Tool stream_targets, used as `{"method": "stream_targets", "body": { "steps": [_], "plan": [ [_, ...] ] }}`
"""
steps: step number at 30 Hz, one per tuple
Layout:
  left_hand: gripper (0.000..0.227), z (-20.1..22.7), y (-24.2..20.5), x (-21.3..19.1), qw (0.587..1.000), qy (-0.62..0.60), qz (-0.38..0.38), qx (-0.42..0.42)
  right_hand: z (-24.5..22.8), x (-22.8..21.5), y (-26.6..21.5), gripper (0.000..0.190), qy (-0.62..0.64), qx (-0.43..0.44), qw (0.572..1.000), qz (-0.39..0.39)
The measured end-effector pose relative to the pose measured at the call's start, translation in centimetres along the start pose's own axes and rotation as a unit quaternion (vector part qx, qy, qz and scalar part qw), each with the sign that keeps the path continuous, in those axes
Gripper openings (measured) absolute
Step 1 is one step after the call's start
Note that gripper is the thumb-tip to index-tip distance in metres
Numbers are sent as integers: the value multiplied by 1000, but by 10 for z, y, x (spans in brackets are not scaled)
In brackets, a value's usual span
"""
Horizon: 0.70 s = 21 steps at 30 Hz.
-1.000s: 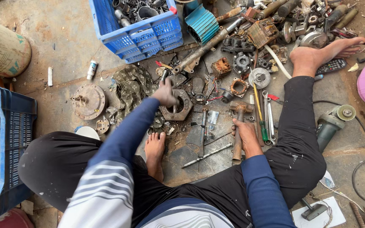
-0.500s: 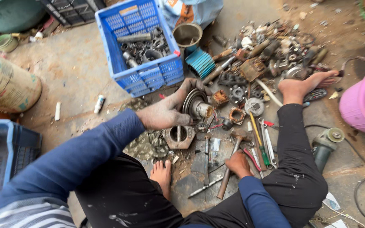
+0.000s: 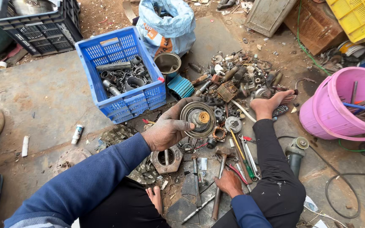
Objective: The person sits on the floor and disassembles a motor component using a screwdriver and pliers. They then use a hammer and metal rod to strike the part on a metal block, followed by wiping the component with a cloth.
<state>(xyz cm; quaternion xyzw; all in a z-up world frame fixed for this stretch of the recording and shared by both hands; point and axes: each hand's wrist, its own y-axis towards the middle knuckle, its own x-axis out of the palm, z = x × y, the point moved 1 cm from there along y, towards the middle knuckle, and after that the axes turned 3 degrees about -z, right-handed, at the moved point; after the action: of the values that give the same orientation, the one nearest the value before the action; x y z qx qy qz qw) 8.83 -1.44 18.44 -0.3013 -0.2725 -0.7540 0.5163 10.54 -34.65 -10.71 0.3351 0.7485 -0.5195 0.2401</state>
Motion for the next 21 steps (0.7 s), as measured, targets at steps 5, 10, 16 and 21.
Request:
{"method": "stream_targets", "body": {
  "steps": [5, 10, 16, 21],
  "plan": [
    [80, 6, -7, 4, 999, -7, -38, 25, 2, -8, -12, 52, -11, 4, 1000, -1],
    [78, 12, -12, 17, 999, 21, -42, 23, -9, -12, -13, 53, -17, -13, 1000, -6],
    [81, 15, -12, 29, 997, 46, -57, -15, -18, -13, -13, 54, -18, -30, 999, -14],
    [85, 12, -4, 37, 992, 107, -52, -30, -22, -9, -14, 55, -8, -37, 999, -20]
  ]
}}
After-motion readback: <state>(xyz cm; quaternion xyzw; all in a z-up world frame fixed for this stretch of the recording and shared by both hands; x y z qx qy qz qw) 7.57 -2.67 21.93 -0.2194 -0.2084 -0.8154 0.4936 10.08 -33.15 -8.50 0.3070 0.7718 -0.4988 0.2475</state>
